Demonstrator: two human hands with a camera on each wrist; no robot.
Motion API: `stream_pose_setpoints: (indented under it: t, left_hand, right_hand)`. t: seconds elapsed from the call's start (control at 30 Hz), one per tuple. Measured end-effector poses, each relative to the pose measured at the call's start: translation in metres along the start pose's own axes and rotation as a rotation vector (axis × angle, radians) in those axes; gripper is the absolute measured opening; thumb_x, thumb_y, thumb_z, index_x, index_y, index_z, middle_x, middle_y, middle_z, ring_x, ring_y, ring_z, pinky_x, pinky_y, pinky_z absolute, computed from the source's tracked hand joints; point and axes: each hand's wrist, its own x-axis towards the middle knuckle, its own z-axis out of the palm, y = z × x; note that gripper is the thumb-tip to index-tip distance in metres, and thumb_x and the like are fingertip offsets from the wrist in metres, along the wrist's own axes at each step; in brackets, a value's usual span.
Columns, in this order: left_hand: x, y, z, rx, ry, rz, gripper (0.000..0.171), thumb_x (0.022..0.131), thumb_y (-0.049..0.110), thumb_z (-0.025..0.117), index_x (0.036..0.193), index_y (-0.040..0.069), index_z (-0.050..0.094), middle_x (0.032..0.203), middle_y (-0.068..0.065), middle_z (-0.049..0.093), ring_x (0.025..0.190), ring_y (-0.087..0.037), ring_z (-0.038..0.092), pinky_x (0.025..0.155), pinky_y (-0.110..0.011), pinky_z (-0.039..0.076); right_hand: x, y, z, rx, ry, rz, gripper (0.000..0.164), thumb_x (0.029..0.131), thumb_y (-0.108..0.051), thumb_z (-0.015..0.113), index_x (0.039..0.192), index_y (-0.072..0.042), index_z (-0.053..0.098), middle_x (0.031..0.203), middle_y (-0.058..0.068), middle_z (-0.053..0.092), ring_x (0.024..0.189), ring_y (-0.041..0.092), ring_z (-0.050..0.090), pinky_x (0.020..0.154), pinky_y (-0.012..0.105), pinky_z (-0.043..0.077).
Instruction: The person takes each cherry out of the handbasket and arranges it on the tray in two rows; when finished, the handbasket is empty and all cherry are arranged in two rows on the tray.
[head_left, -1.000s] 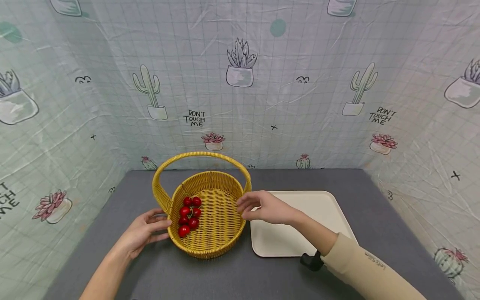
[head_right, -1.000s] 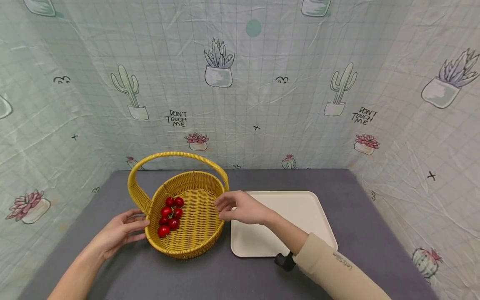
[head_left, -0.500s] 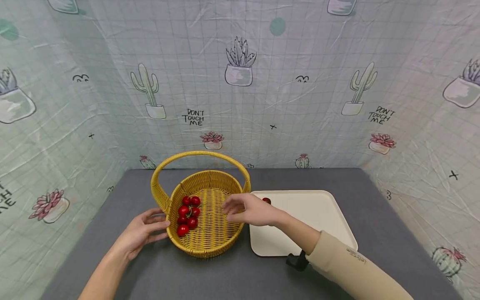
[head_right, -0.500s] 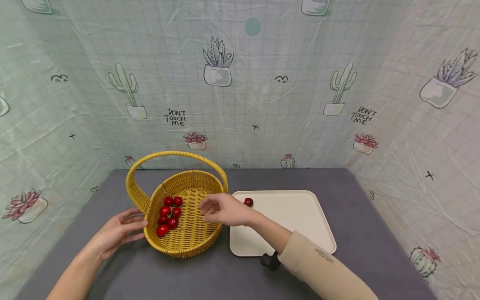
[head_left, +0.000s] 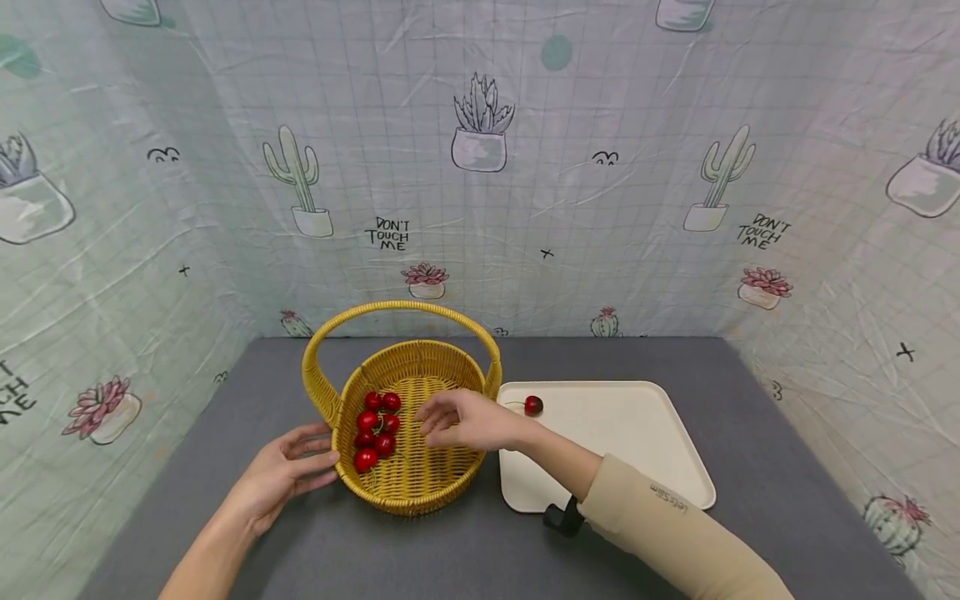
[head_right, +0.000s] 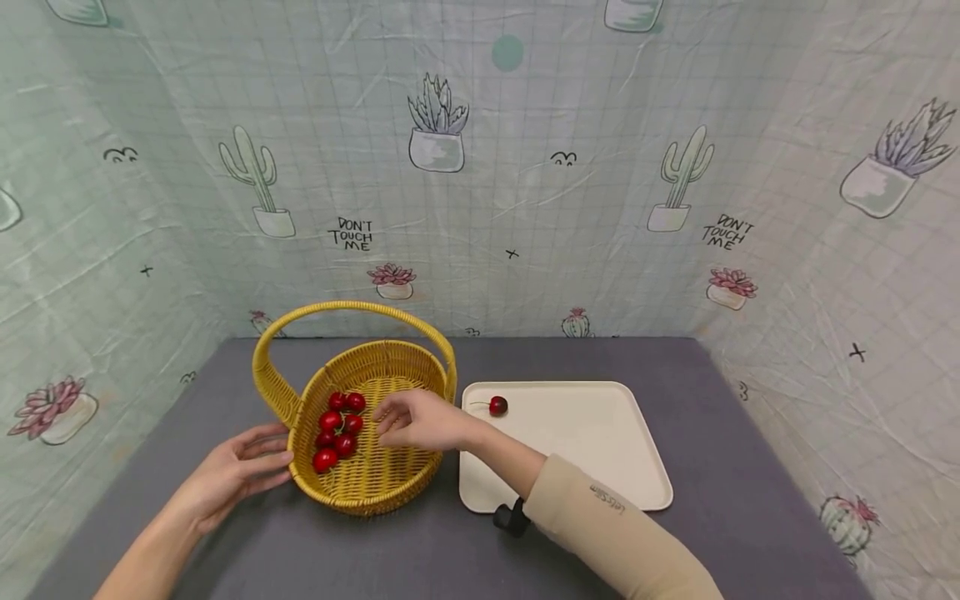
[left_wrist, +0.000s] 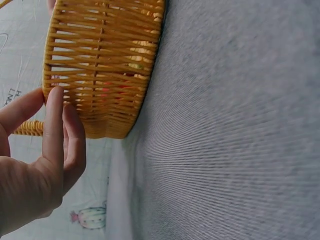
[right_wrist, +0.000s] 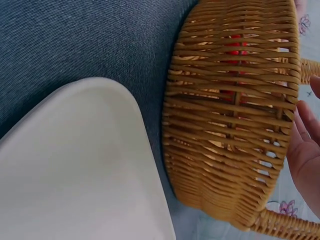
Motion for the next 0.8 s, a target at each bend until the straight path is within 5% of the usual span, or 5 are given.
stream_pose_setpoints:
  t: [0.3,0.53,0.8]
  left_hand:
    - [-0.003,-0.003,0.004,-0.018,-0.004,-0.005,0.076,0.099,0.007,0.070,0.158,-0.005,0.022,0.132,-0.018,0.055,0.103,-0.022,0.069,0.092,-0.043,0.059]
    - [-0.006,-0.004,0.007,-0.038,0.015,-0.008,0.074,0.098,0.005,0.071,0.156,-0.004,0.025,0.126,-0.015,0.058,0.102,-0.024,0.069,0.092,-0.044,0.059]
    - [-0.012,-0.005,0.013,-0.049,0.028,-0.012,0.076,0.098,0.003,0.071,0.156,-0.003,0.023,0.127,-0.017,0.055,0.102,-0.025,0.070,0.092,-0.042,0.059]
  right_hand:
    - [0.018,0.008,0.009,-0.061,-0.007,0.003,0.035,0.097,-0.007,0.070,0.129,0.003,0.064,0.119,0.020,0.068,0.103,0.014,0.066,0.089,0.022,0.055]
    - [0.030,0.013,0.016,-0.112,0.022,0.045,0.036,0.095,-0.009,0.074,0.126,0.005,0.065,0.116,0.017,0.068,0.104,0.021,0.067,0.086,0.022,0.055]
    - [0.042,0.015,0.028,-0.158,0.059,0.084,0.029,0.093,-0.006,0.074,0.121,0.001,0.069,0.116,0.015,0.069,0.095,0.012,0.065,0.081,0.022,0.054]
